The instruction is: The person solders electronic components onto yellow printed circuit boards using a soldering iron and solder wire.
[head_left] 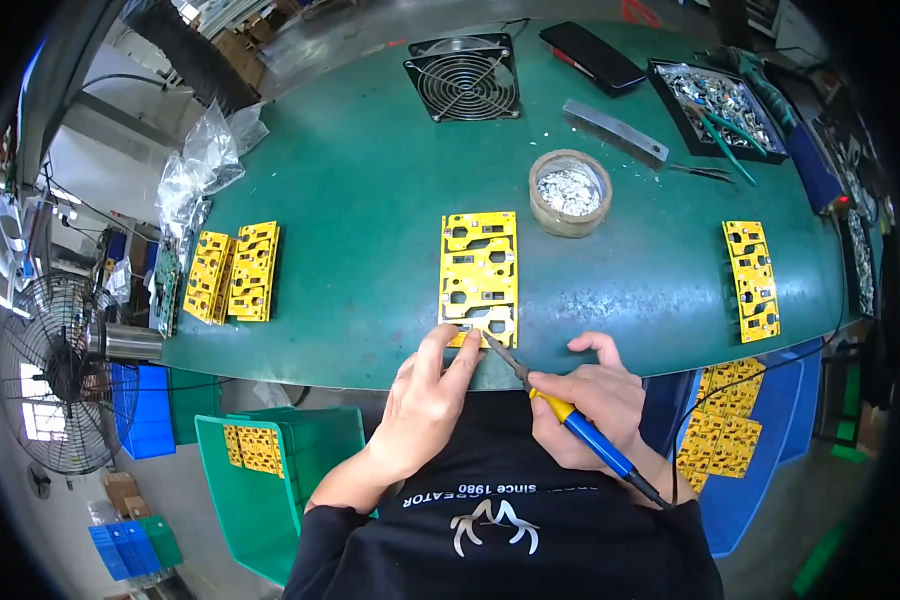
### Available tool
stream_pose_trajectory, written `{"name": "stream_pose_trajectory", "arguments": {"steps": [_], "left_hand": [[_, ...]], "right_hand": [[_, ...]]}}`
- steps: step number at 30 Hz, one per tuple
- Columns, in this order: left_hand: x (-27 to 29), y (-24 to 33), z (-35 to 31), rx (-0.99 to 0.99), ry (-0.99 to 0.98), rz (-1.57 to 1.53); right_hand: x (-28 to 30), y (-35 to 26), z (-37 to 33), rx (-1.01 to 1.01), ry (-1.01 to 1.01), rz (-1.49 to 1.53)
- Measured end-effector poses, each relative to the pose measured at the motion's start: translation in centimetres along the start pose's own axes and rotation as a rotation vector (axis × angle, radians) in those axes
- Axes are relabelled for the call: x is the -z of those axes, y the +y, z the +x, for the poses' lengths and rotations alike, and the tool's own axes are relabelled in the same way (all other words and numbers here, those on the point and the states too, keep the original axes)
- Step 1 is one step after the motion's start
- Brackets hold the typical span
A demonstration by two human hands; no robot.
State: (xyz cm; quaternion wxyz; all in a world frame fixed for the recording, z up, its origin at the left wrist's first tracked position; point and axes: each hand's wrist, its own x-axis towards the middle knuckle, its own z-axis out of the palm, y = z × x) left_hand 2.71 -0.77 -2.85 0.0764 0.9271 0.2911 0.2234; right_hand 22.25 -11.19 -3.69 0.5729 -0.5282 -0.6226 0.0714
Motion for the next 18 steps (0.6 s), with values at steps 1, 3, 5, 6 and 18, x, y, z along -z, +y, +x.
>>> {"name": "stream_pose_trajectory", "arguments": {"steps": [1, 3, 5, 6, 18], "left_hand": [[0.12, -0.22, 0.0, -0.012, -0.033, 0.02], [0.32, -0.45, -0.09, -0.044, -0.048, 0.042], [0.44, -0.64, -0.06, -0.072, -0.069, 0.067], [0.47, -0.7, -0.01, -0.091, -0.073, 0.079], [0.8, -0.65, 0.3, -0.136, -0.102, 0.121]], "right_hand": [[-0.09, 0.0, 0.03, -0.001, 0.015, -0.002], [-0.12, -0.07, 0.04, 0.008, 0.015, 0.0], [-0.05, -0.2, 0.02, 0.01, 0.018, 0.001], [0.04, -0.32, -0.05, 0.004, 0.003, -0.004], [0.15, -0.33, -0.18, 0.031, 0.027, -0.023]]}}
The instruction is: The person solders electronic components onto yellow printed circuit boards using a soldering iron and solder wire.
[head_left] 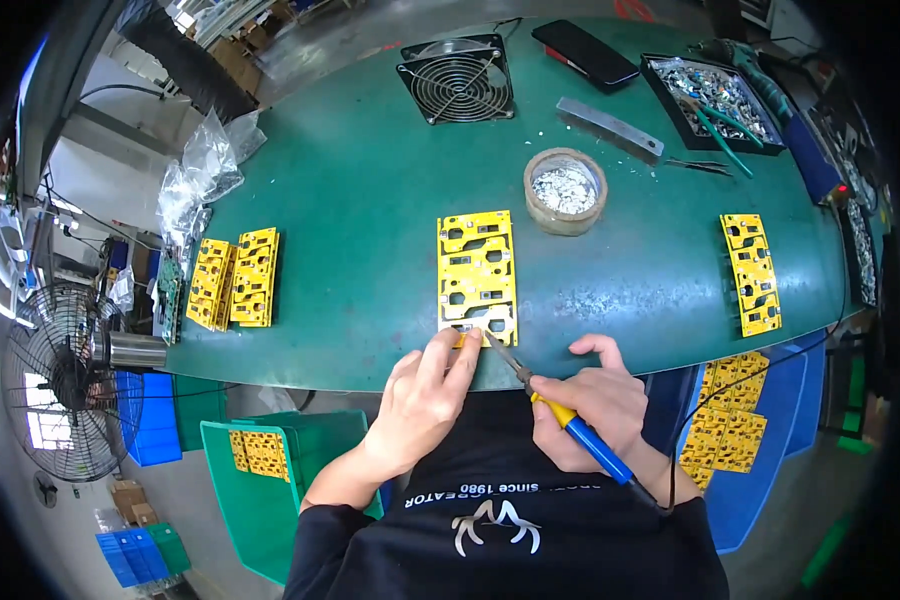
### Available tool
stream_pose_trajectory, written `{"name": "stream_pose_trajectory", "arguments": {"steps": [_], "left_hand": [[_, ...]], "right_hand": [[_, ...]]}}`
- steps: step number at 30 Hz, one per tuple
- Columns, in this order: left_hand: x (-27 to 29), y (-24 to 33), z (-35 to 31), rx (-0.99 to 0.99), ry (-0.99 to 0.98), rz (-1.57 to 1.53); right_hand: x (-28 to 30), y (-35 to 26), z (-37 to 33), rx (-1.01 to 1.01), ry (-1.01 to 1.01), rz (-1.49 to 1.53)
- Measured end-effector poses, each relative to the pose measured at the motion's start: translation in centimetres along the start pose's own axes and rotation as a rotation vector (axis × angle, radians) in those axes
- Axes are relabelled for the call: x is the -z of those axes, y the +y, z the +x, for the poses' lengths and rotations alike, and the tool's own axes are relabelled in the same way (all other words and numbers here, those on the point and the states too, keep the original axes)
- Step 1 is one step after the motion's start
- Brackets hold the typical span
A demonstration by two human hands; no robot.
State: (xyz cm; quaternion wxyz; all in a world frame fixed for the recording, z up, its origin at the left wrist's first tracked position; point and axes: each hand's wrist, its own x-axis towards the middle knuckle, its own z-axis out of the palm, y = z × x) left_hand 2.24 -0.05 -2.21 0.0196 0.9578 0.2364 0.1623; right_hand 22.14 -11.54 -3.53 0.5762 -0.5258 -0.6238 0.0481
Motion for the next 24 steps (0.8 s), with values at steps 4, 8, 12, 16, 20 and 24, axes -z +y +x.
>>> {"name": "stream_pose_trajectory", "arguments": {"steps": [4, 8, 12, 16, 20, 24], "left_hand": [[0.2, 0.1, 0.1, 0.016, -0.032, -0.011], [0.2, 0.5, 0.3, 0.02, -0.025, -0.045], [0.0, 1.0, 0.5, 0.027, -0.023, -0.045], [-0.2, 1.1, 0.7, 0.03, 0.03, -0.044], [-0.5, 1.5, 1.0, 0.065, 0.129, -0.153], [-0.5, 1.4, 1.1, 0.071, 0.144, -0.246]], "right_hand": [[0.4, 0.2, 0.0, -0.017, 0.036, -0.004], [0.7, 0.5, 0.0, -0.004, 0.079, -0.005], [1.0, 0.6, 0.0, -0.022, 0.091, -0.008], [1.0, 0.6, -0.2, -0.042, 0.069, 0.022], [0.8, 0.6, -0.3, -0.027, 0.079, 0.042], [0.7, 0.7, -0.4, -0.022, 0.069, 0.025]]}}
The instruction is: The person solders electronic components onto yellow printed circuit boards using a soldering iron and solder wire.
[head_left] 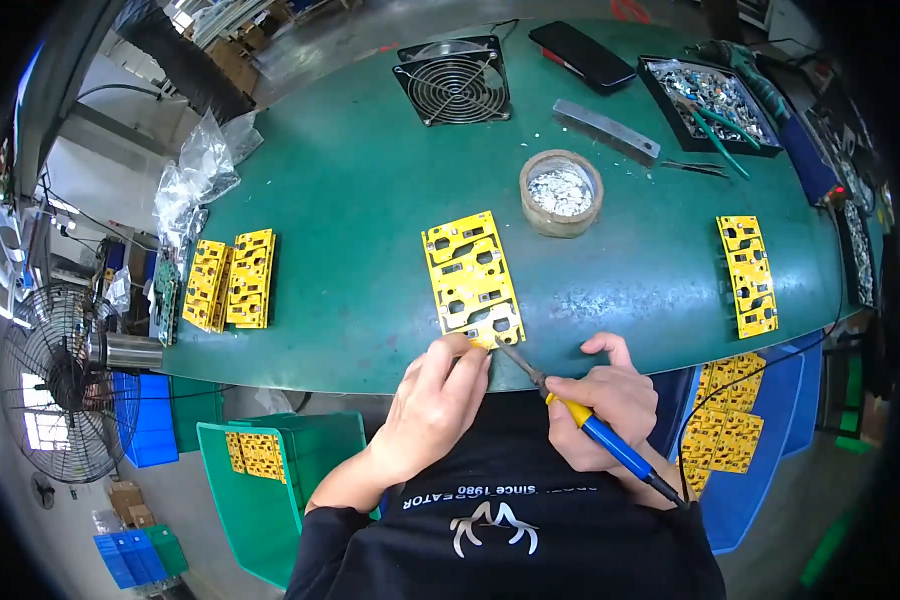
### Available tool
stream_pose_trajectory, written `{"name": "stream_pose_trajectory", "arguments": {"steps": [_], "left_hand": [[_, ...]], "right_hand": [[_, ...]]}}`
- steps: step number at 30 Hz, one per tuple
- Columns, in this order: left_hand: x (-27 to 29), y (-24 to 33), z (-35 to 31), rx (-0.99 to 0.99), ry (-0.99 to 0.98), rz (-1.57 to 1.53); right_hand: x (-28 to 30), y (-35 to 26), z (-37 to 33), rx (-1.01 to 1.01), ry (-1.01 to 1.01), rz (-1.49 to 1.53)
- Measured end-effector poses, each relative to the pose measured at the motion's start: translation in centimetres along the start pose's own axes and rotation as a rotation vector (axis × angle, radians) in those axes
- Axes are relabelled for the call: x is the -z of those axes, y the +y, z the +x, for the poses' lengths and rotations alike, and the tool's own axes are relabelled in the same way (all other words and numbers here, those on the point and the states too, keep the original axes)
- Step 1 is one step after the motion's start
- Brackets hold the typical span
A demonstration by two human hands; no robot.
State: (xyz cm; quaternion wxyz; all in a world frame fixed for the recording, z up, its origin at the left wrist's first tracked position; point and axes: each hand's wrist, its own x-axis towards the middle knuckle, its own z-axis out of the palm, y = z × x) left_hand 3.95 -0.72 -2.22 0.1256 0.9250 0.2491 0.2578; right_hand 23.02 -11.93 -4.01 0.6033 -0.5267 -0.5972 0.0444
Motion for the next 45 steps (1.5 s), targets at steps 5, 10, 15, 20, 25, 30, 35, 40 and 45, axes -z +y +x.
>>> {"name": "stream_pose_trajectory", "arguments": {"steps": [5, 10, 15, 20, 25, 30, 35, 40, 45], "left_hand": [[-0.2, -0.3, 0.1, 0.012, 0.001, -0.017], [-0.4, -0.5, 0.1, 0.016, -0.002, -0.016], [-0.2, -0.5, 0.3, -0.013, 0.007, -0.032], [0.9, -1.3, 0.5, 0.051, 0.007, -0.031], [1.9, -3.5, 1.9, 0.041, -0.054, -0.035], [2.5, -3.6, 2.2, 0.018, -0.228, 0.001], [2.2, -1.6, 1.2, -0.003, -0.232, 0.107], [-0.2, 0.5, 1.2, -0.09, -0.107, 0.083], [-0.1, -0.3, 2.3, 0.003, -0.005, -0.267]], "right_hand": [[-0.1, 0.0, 0.0, 0.005, -0.021, -0.009], [-0.4, 0.0, 0.0, -0.012, -0.021, -0.003], [-0.3, -0.1, 0.1, 0.004, -0.035, -0.01], [0.4, 0.0, 0.2, -0.004, -0.009, -0.003], [1.2, 0.5, 0.9, -0.031, 0.051, -0.076], [1.8, 1.5, 2.4, -0.04, 0.153, -0.256], [1.7, 2.6, 3.1, -0.056, 0.081, -0.388], [0.6, 1.5, 1.3, -0.205, 0.096, -0.131], [-0.2, 0.7, 0.2, -0.166, 0.009, -0.049]]}}
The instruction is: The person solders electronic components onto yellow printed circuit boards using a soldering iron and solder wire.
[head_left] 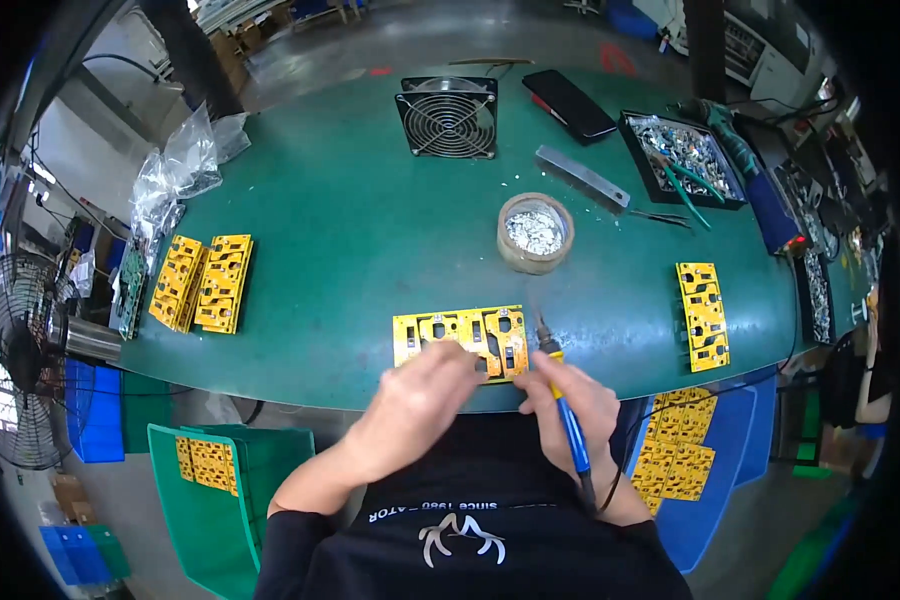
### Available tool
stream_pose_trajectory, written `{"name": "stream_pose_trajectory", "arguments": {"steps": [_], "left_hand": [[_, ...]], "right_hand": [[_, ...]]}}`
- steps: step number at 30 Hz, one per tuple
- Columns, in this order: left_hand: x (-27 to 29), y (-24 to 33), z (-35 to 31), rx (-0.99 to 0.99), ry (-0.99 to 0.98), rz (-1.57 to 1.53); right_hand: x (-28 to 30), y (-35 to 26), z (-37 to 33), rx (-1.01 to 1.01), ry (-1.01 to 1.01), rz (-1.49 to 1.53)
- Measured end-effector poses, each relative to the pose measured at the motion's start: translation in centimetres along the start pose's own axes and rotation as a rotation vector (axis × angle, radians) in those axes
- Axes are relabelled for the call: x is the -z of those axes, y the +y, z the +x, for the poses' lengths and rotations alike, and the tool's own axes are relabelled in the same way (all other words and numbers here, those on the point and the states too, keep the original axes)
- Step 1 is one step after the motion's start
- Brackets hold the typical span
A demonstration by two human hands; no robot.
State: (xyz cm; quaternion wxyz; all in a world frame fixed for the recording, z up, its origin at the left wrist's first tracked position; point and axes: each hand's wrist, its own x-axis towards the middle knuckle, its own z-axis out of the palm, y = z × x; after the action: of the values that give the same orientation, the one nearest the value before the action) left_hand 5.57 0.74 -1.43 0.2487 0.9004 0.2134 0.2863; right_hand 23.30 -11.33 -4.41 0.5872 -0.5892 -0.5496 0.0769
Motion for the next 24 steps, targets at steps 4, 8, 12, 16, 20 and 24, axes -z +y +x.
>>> {"name": "stream_pose_trajectory", "arguments": {"steps": [4, 8, 12, 16, 20, 24], "left_hand": [[1.5, -2.0, 1.1, 0.125, 0.174, 0.154], [2.9, -2.6, 0.4, 0.22, 0.097, 0.109], [3.6, -2.0, -1.1, 0.253, 0.031, 0.084], [3.4, -1.4, -2.1, 0.211, 0.019, 0.003], [3.2, -1.3, -2.2, 0.259, 0.021, -0.026], [3.1, -1.0, -2.0, 0.23, 0.032, -0.037]], "right_hand": [[-0.7, -0.1, 0.2, 0.169, -0.101, -0.1], [-1.7, -0.2, 0.6, 0.208, -0.087, -0.14], [-2.3, 0.0, 1.6, 0.224, -0.126, -0.198], [-3.0, 0.3, 2.4, 0.231, -0.135, -0.191], [-3.1, 0.3, 2.4, 0.213, -0.144, -0.177], [-2.8, 0.3, 2.3, 0.217, -0.152, -0.176]]}}
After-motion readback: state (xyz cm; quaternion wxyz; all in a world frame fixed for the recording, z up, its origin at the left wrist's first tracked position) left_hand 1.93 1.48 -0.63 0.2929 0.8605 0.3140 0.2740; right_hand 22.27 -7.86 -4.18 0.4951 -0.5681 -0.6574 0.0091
